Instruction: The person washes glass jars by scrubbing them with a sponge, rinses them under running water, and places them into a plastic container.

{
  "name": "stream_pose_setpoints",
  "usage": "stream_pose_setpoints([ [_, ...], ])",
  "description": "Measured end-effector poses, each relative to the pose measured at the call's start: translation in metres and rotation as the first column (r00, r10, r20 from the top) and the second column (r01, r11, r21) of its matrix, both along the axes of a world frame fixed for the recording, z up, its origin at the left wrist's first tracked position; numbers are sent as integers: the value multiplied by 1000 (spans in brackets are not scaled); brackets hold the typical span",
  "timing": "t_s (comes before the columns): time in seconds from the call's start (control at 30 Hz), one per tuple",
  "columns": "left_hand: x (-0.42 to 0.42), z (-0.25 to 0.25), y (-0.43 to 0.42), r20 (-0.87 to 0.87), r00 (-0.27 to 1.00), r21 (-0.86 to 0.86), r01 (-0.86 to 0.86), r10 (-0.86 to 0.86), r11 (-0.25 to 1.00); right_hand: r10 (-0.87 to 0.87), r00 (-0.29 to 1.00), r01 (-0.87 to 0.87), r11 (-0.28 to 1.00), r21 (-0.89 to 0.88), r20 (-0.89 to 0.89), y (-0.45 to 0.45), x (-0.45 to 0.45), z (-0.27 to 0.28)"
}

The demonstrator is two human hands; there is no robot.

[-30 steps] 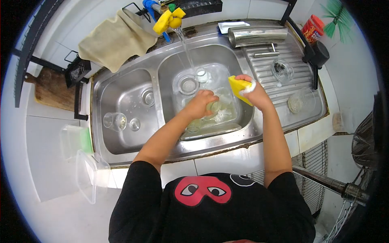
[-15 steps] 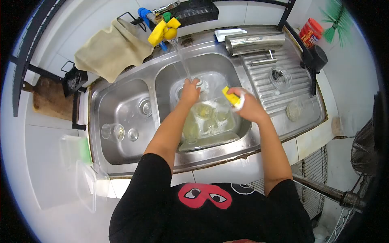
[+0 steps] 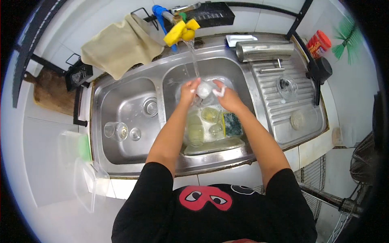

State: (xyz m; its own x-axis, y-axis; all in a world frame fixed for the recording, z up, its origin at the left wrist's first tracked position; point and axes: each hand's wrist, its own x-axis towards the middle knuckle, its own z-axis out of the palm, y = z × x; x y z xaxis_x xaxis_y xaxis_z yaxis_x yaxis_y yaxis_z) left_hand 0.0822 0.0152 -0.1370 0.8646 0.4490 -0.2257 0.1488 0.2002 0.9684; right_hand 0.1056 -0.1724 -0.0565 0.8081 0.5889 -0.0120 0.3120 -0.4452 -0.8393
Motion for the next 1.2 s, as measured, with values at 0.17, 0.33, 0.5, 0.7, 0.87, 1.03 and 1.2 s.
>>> stream_pose_setpoints([
  [0.17, -5, 37, -11, 113, 981, -531, -77, 161, 844, -114, 994, 112, 977, 179, -3, 82, 10, -24],
  [0.33, -1, 40, -13, 107, 973, -590, -103, 205, 801, -251, 963, 247, 968, -48, -96, 110, 21, 7],
  [0.5, 14, 58, -8, 2, 935, -49, -355, 355, 934, -340, 935, 355, 898, 259, -103, 118, 37, -33],
  [0.7, 13, 70, -23, 29, 986, -745, -87, 163, 661, -233, 926, 356, 803, 478, -298, 104, 40, -19],
  [0.87, 8, 74, -8, 28, 1000, -494, 4, 11, 870, 36, 753, 530, 558, 638, -657, 95, 48, -22],
  [1.03, -14, 108, -21, 55, 989, 689, -138, 138, 711, 185, 507, 610, 613, 502, -842, 111, 66, -62],
  [1.2, -27, 124, -16, 263, 962, 910, -271, 69, 315, 355, 405, 691, 484, 537, -842, 124, 56, -72],
])
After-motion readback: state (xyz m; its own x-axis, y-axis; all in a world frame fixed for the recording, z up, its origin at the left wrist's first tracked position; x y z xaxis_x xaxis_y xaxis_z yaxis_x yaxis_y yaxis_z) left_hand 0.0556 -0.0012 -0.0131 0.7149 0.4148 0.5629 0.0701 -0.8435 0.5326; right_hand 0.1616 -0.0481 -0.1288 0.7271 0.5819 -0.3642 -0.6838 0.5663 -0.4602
